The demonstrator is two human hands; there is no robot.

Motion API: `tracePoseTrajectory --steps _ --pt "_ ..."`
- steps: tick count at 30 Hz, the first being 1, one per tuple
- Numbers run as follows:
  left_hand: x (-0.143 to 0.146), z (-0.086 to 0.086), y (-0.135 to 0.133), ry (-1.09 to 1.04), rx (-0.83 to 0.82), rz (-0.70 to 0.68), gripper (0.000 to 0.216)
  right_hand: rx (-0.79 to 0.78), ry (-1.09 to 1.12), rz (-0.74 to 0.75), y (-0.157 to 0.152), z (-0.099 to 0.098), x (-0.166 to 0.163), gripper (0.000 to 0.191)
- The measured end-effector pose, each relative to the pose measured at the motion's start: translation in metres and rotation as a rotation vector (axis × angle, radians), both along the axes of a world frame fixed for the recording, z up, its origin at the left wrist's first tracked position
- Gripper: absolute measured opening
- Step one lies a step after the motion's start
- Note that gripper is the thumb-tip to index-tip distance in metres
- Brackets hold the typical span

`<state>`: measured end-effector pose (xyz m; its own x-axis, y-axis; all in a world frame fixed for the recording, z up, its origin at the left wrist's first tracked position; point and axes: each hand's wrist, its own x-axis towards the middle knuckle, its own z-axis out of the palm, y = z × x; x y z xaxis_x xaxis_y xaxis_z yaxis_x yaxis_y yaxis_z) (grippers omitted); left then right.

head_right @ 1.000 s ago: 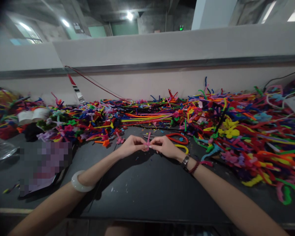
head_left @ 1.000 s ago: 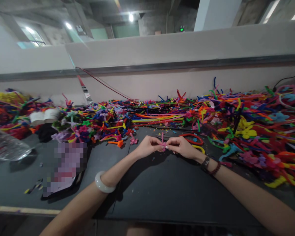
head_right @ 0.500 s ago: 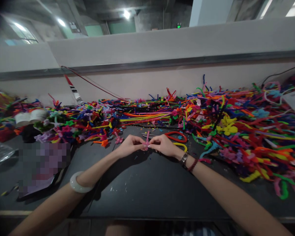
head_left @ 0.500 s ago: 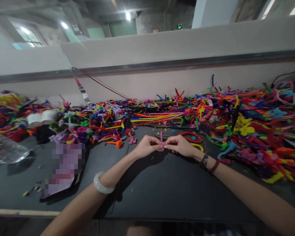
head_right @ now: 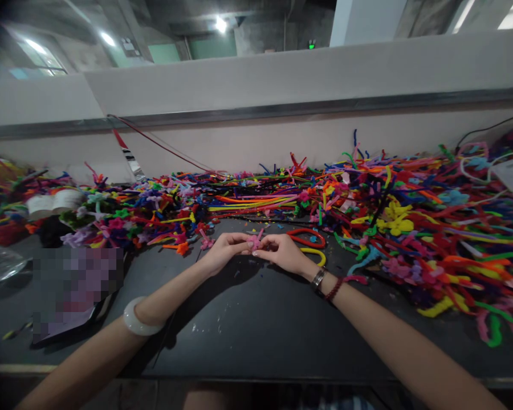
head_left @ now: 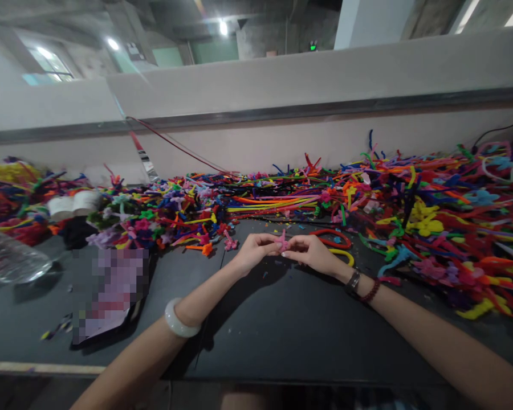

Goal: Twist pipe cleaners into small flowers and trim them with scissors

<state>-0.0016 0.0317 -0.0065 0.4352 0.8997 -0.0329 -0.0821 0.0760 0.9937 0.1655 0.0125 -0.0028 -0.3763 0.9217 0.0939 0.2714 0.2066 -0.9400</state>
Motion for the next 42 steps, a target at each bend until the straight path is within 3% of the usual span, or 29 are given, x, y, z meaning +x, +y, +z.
tracePoseTrajectory --steps 5,10,15,21,28,42 --pt "0.004 0.001 -0.004 -0.045 0.006 0.044 0.021 0.013 -0.013 -0.044 0.000 0.002 0.000 0.020" --pt "0.007 0.002 -0.005 0.088 0.120 0.100 0.021 0.040 -0.020 -0.055 0.001 -0.001 0.001 0.021" --pt "0.007 0.003 -0.005 0.180 0.193 0.066 0.020 0.078 -0.050 -0.017 0.000 -0.004 0.001 0.020" --pt "0.006 0.003 -0.004 0.115 0.116 0.072 0.020 0.088 -0.056 -0.031 0.001 -0.004 0.001 0.021" --pt "0.001 0.000 0.002 -0.189 -0.130 0.023 0.024 0.038 -0.016 -0.059 0.004 -0.002 0.002 0.022" --pt "-0.002 -0.002 0.006 -0.131 -0.076 0.068 0.025 -0.018 0.024 -0.068 0.005 0.003 0.003 0.027"
